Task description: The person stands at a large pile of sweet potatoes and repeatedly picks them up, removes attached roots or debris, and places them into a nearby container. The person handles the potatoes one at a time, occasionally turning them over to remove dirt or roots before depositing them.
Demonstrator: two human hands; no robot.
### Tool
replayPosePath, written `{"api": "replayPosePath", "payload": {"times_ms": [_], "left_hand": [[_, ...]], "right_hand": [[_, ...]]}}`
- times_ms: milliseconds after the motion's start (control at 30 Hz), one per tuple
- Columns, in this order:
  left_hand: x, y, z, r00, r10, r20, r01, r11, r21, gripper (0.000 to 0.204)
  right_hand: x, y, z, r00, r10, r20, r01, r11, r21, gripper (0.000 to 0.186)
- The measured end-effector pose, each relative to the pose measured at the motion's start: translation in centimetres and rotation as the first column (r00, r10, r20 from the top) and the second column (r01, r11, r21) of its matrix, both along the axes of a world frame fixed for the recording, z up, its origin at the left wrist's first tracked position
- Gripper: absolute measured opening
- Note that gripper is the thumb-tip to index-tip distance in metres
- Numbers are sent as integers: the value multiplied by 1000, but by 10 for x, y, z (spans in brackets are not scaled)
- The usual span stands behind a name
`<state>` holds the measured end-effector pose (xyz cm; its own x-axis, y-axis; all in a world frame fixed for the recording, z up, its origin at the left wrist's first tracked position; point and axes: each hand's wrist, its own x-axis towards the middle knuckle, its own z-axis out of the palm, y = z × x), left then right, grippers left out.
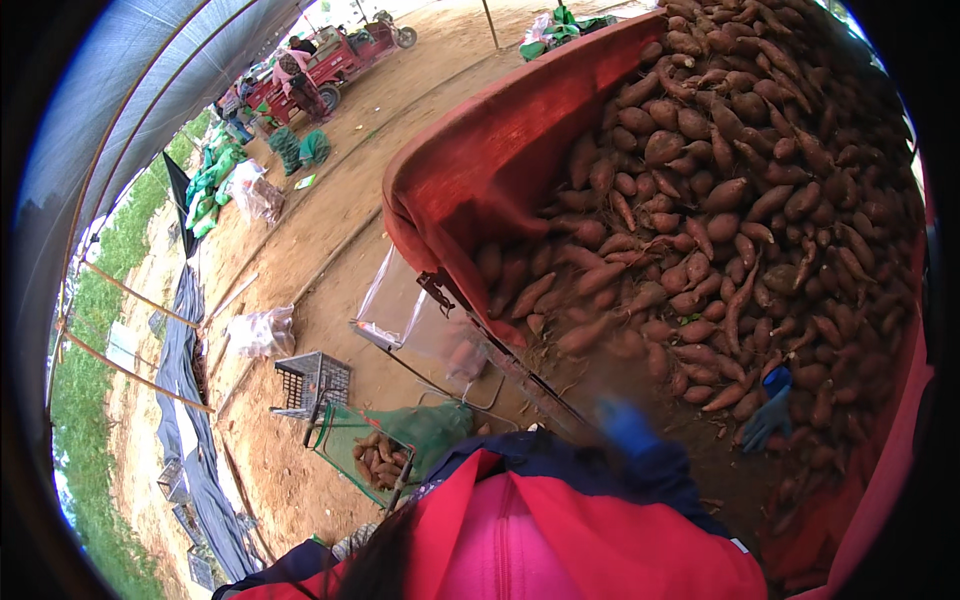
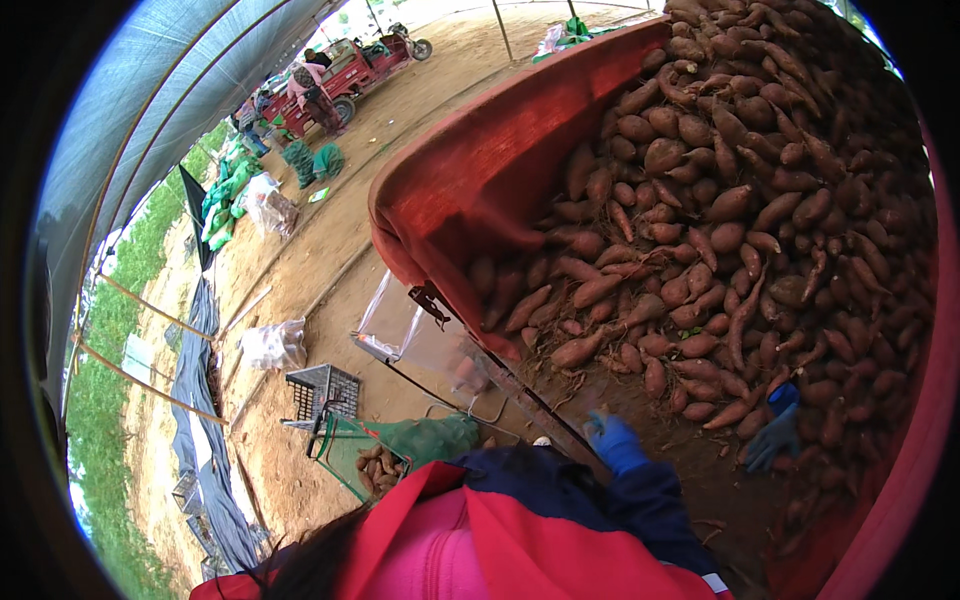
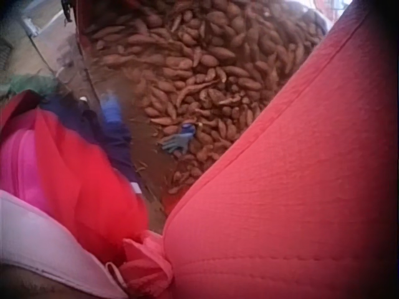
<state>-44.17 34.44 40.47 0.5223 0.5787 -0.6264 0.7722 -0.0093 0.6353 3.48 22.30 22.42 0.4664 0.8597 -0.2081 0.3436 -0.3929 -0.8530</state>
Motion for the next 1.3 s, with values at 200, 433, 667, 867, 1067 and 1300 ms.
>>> {"api": "replayPosePath", "payload": {"times_ms": [200, 433, 667, 867, 1067, 1300], "left_hand": [[23, -4, -6, 999, 36, -26, -36, 999, 4, 17], [43, -4, -11, 999, 17, -49, -17, 1000, -7, 18], [55, -8, -16, 998, 10, -66, -11, 1000, -9, 18], [65, -8, -18, 997, -14, -81, 14, 1000, -9, 19], [66, -10, -17, 996, -20, -84, 19, 1000, -7, 19], [70, -9, -16, 993, -38, -110, 37, 999, -13, 19]], "right_hand": [[6, 3, -6, 998, 56, -16, -57, 994, -94, 47], [7, 1, -9, 998, 67, 6, -66, 992, -111, 48], [8, -15, -21, 995, 81, 66, -76, 994, -79, 46], [12, -22, -28, 998, 53, 37, -49, 995, -92, 45], [14, -35, -28, 998, 48, 43, -41, 990, -137, 46], [14, -50, -35, 999, -8, 49, 17, 984, -176, 46]]}}
